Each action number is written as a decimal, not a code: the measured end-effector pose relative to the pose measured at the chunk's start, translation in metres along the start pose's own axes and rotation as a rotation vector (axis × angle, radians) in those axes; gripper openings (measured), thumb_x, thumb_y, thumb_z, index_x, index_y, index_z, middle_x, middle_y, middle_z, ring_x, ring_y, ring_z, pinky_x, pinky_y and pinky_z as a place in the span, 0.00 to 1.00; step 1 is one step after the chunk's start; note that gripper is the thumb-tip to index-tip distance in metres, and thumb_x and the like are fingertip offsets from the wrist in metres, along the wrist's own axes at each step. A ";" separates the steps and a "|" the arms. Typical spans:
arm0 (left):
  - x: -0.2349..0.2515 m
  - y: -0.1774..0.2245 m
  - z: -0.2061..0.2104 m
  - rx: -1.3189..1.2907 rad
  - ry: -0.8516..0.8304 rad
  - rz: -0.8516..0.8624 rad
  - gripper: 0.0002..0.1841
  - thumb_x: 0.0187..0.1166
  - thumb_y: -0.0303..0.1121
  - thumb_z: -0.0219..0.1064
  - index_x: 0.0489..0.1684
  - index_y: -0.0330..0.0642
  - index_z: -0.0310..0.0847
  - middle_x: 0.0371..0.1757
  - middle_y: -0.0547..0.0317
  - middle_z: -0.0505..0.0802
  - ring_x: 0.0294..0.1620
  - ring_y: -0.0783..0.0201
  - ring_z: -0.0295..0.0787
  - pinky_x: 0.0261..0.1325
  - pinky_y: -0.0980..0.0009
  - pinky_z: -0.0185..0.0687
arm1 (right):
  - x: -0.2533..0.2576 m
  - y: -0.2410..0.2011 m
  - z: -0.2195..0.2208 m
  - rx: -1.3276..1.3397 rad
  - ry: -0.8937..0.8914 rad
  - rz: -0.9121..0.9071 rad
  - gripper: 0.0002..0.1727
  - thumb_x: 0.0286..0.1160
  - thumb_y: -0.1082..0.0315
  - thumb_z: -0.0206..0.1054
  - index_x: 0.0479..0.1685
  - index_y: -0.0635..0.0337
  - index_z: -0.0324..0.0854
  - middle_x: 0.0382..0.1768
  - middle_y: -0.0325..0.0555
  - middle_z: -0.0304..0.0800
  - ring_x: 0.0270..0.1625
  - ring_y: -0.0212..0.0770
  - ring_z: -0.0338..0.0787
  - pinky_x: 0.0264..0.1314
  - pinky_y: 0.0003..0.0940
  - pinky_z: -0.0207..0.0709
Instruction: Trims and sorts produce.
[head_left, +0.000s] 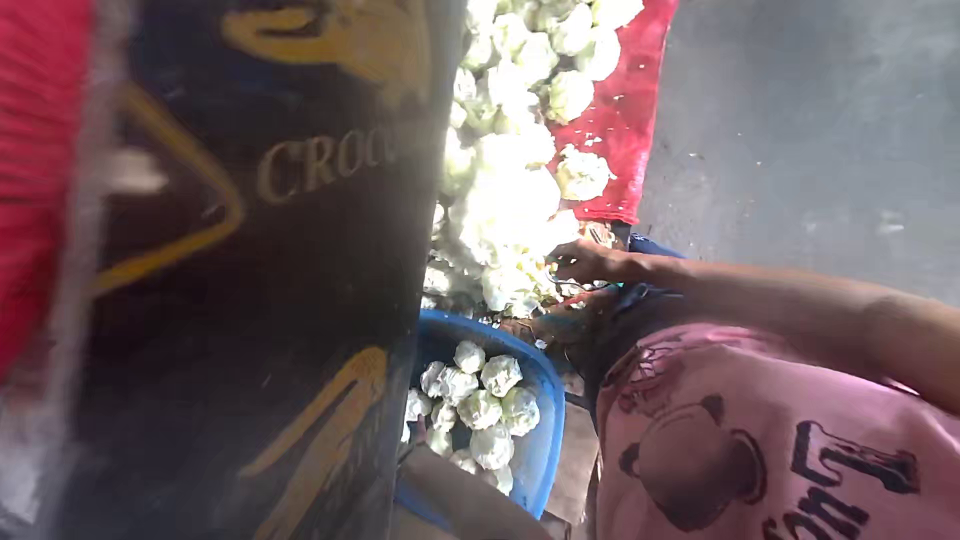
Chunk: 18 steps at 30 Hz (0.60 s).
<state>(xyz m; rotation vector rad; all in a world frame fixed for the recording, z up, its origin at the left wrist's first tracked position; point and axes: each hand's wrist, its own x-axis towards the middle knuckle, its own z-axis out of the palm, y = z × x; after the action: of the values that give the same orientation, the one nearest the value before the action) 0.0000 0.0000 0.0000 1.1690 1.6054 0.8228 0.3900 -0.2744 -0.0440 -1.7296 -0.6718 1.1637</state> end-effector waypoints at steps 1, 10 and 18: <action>-0.020 0.038 0.033 0.045 0.002 -0.126 0.27 0.93 0.36 0.42 0.89 0.33 0.50 0.88 0.39 0.63 0.84 0.44 0.63 0.80 0.43 0.64 | 0.001 0.003 0.006 0.016 -0.008 0.006 0.17 0.78 0.69 0.71 0.64 0.64 0.84 0.43 0.57 0.92 0.34 0.47 0.90 0.41 0.48 0.85; 0.016 0.066 0.253 1.382 -0.443 0.602 0.38 0.68 0.25 0.75 0.83 0.30 0.65 0.86 0.32 0.68 0.86 0.37 0.65 0.85 0.48 0.62 | -0.018 0.002 0.001 0.096 -0.128 0.084 0.17 0.82 0.69 0.66 0.65 0.68 0.81 0.42 0.58 0.89 0.36 0.46 0.88 0.45 0.45 0.82; 0.060 0.023 0.313 1.886 -0.425 0.653 0.27 0.77 0.29 0.70 0.79 0.39 0.74 0.93 0.35 0.54 0.90 0.31 0.51 0.82 0.42 0.63 | -0.031 -0.022 -0.047 0.062 -0.002 0.071 0.22 0.82 0.71 0.64 0.72 0.72 0.77 0.56 0.69 0.87 0.55 0.59 0.88 0.66 0.54 0.77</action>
<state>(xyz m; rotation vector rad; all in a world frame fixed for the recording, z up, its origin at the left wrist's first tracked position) 0.2980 0.0603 -0.0978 2.9079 1.3258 -0.9976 0.4217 -0.3086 -0.0050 -1.7123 -0.5730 1.2226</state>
